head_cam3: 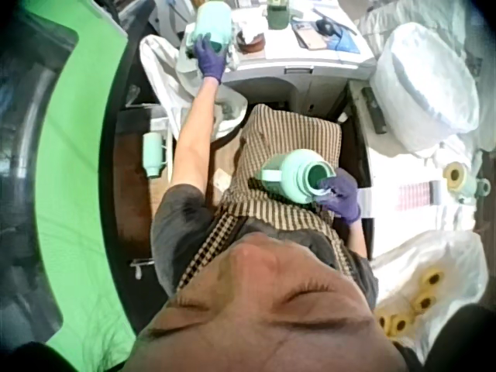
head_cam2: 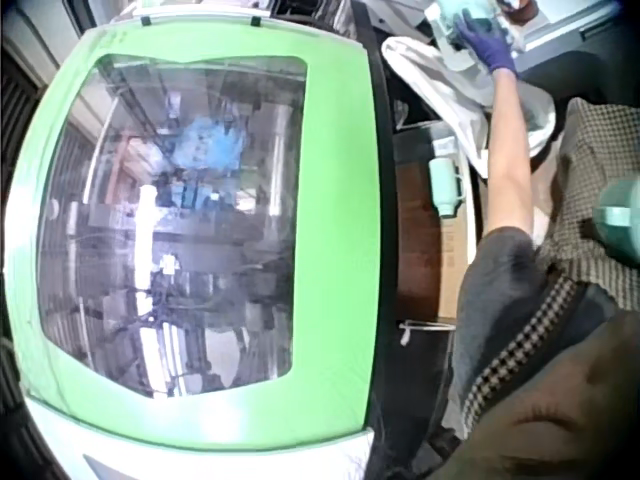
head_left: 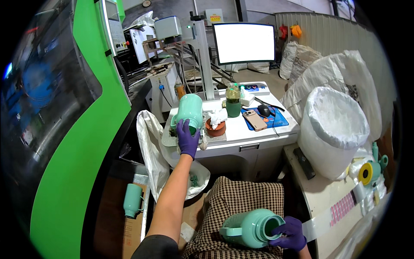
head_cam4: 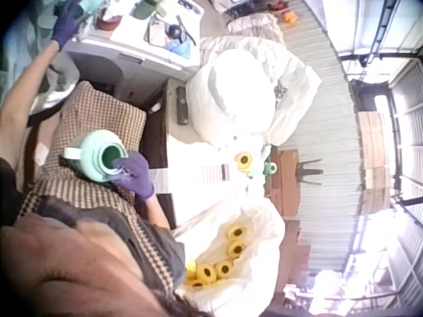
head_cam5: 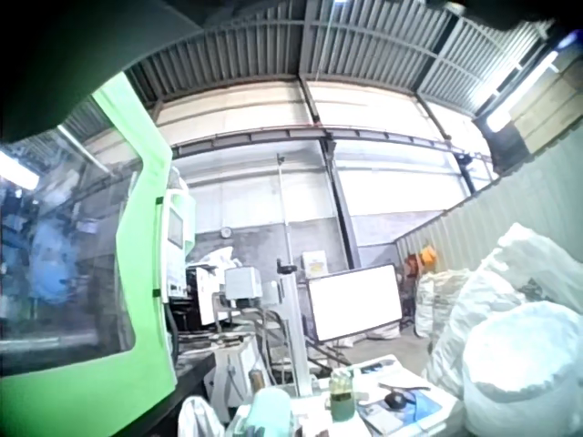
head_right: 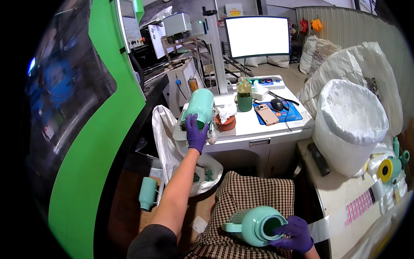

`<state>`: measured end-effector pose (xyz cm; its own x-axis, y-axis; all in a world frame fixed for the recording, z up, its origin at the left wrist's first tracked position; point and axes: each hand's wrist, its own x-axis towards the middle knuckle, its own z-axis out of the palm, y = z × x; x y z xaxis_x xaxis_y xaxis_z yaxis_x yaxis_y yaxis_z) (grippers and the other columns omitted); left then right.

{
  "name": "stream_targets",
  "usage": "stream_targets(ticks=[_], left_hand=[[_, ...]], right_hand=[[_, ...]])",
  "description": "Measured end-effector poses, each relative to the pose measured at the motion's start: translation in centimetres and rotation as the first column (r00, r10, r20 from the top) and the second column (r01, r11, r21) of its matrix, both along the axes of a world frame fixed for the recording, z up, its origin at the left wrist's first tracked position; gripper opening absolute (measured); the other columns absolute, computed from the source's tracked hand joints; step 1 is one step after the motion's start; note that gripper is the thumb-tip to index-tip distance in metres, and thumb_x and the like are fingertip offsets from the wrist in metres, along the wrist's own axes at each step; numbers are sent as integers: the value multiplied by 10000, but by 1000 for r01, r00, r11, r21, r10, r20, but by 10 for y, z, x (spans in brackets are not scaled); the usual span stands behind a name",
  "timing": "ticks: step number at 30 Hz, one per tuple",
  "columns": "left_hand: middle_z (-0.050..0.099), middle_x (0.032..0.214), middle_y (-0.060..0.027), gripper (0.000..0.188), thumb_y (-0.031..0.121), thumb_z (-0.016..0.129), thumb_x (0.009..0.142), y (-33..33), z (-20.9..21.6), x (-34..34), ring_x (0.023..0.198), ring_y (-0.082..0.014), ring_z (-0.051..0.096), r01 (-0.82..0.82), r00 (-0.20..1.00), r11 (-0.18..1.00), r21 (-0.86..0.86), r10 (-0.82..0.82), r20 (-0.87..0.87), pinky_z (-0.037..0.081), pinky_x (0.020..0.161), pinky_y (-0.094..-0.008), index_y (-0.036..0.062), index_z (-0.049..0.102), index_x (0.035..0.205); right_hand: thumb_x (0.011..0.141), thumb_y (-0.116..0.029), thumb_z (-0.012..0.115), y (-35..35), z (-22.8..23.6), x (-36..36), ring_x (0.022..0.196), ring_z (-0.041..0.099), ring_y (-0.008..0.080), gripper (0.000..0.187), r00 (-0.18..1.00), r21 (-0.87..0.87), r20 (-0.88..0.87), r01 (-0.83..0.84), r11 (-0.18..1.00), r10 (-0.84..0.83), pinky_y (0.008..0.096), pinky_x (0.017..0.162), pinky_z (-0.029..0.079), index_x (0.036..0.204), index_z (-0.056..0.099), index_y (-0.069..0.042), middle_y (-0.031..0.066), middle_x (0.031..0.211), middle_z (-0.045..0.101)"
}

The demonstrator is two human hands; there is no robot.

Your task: The person assembles light green thermos bodies with yellow lids while seated on the floor. They repeatedly pick up a thermos body, attach a yellow lid, and place the completed unit on a nearby table.

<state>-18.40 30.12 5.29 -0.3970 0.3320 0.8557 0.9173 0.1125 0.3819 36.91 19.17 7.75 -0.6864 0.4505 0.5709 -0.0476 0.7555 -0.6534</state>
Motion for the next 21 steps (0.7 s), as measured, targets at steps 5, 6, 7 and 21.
stream_targets(ticks=[5, 6, 7, 21], left_hand=[[361, 1510, -238, 1018, 354, 861, 724, -2, -3, -13, 1422, -430, 325, -16, 996, 999, -41, 12, -84, 256, 1196, -520, 64, 329, 1542], [337, 1536, -242, 1103, 384, 874, 698, 10, 1, 12, 1438, -426, 307, -108, 992, 986, -128, 99, -79, 209, 1213, -517, 37, 282, 1562], [317, 1559, -250, 1136, 401, 876, 696, 5, -3, 6, 1453, -423, 288, -126, 982, 991, -51, 117, -145, 194, 1223, -502, 23, 258, 1572], [590, 1345, -240, 794, 303, 884, 729, -207, 124, 309, 1184, -426, 577, 719, 343, 23, -695, -881, 325, 458, 1040, -499, 12, 554, 1389]], right_hand=[[615, -403, 947, -14, 16, -31, 588, 535, 160, 411, 998, 175, -8, -55, 983, 57, 305, 549, 405, 890, 761, -161, -11, 668, 550], [625, -395, 945, -18, 16, -28, 588, 536, 160, 407, 1000, 178, -24, -3, 984, 7, 308, 546, 401, 903, 760, -163, -15, 669, 548], [645, -384, 937, -19, 19, -28, 594, 544, 160, 395, 999, 177, -17, -34, 984, 37, 310, 546, 401, 918, 757, -162, -17, 680, 553], [901, -446, 710, -11, 4, 29, 930, 623, 347, 543, 998, 50, -3, -57, 997, 57, 439, 814, 511, 1321, 610, -117, 137, 1026, 630]])
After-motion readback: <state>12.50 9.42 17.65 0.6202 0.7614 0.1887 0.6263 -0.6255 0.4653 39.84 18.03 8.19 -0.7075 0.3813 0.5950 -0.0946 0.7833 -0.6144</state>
